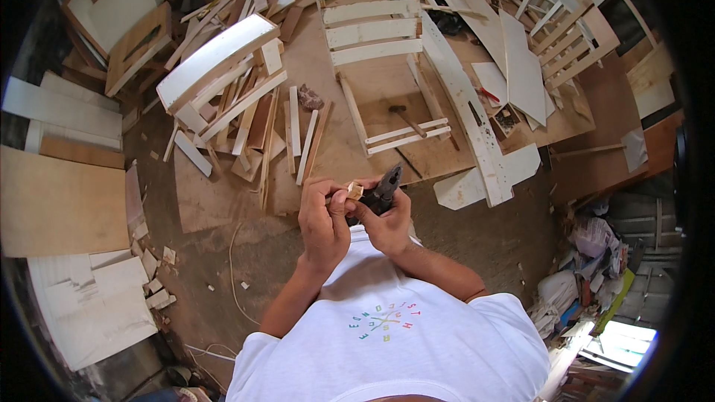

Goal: The person assembles a wooden chair by hammering slats into the frame, using pliers to pull out or adjust nails, and sorting through wooden components on a work surface.

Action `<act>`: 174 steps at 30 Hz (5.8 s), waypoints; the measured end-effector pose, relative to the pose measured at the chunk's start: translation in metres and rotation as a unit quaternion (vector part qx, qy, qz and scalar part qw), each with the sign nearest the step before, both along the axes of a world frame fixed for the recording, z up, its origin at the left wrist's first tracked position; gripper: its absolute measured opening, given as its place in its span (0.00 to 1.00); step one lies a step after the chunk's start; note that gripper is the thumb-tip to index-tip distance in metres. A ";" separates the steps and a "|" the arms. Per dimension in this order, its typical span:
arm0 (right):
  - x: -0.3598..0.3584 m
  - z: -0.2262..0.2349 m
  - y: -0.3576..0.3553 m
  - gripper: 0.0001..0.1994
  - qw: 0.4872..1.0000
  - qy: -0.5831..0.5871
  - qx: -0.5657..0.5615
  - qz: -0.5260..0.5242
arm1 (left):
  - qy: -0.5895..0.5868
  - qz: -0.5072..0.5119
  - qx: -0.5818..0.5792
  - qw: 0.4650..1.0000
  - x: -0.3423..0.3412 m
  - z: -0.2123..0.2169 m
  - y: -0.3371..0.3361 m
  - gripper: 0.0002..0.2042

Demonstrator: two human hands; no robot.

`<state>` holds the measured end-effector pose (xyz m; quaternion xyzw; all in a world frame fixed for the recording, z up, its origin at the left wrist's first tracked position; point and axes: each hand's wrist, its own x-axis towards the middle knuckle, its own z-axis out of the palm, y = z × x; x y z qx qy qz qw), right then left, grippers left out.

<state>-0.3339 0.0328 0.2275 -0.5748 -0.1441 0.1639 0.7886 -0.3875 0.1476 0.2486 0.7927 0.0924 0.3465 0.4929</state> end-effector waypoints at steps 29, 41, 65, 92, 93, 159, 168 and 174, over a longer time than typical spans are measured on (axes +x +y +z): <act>0.031 0.011 -0.045 0.17 0.971 0.176 0.048 0.157 | -0.036 -0.192 -0.475 0.858 0.021 -0.017 0.013 0.10; 0.061 0.038 -0.083 0.20 0.992 -0.003 -0.049 0.118 | 0.062 -0.192 -0.443 0.873 0.085 0.009 0.002 0.17; 0.142 0.059 -0.139 0.17 0.912 -0.375 -0.166 -0.011 | 0.038 -0.198 -0.573 0.794 0.118 0.029 -0.081 0.16; 0.146 0.059 -0.133 0.12 0.904 -0.385 -0.174 -0.066 | 0.060 -0.162 -0.512 0.842 0.134 0.024 -0.075 0.15; 0.151 0.066 -0.125 0.11 0.855 -0.454 -0.241 -0.062 | 0.059 -0.179 -0.524 0.831 0.137 0.029 -0.077 0.15; 0.236 -0.239 -0.089 0.35 0.745 0.466 -0.326 -0.349 | 0.213 -0.077 -0.229 0.947 0.095 -0.048 -0.010 0.12; 0.206 -0.293 -0.129 0.36 0.820 0.245 -0.424 -0.298 | 0.250 -0.103 -0.362 0.892 0.077 -0.118 -0.025 0.11; 0.182 -0.263 -0.099 0.34 0.813 0.122 -0.516 -0.239 | 0.268 -0.107 -0.370 0.883 0.094 -0.127 -0.029 0.11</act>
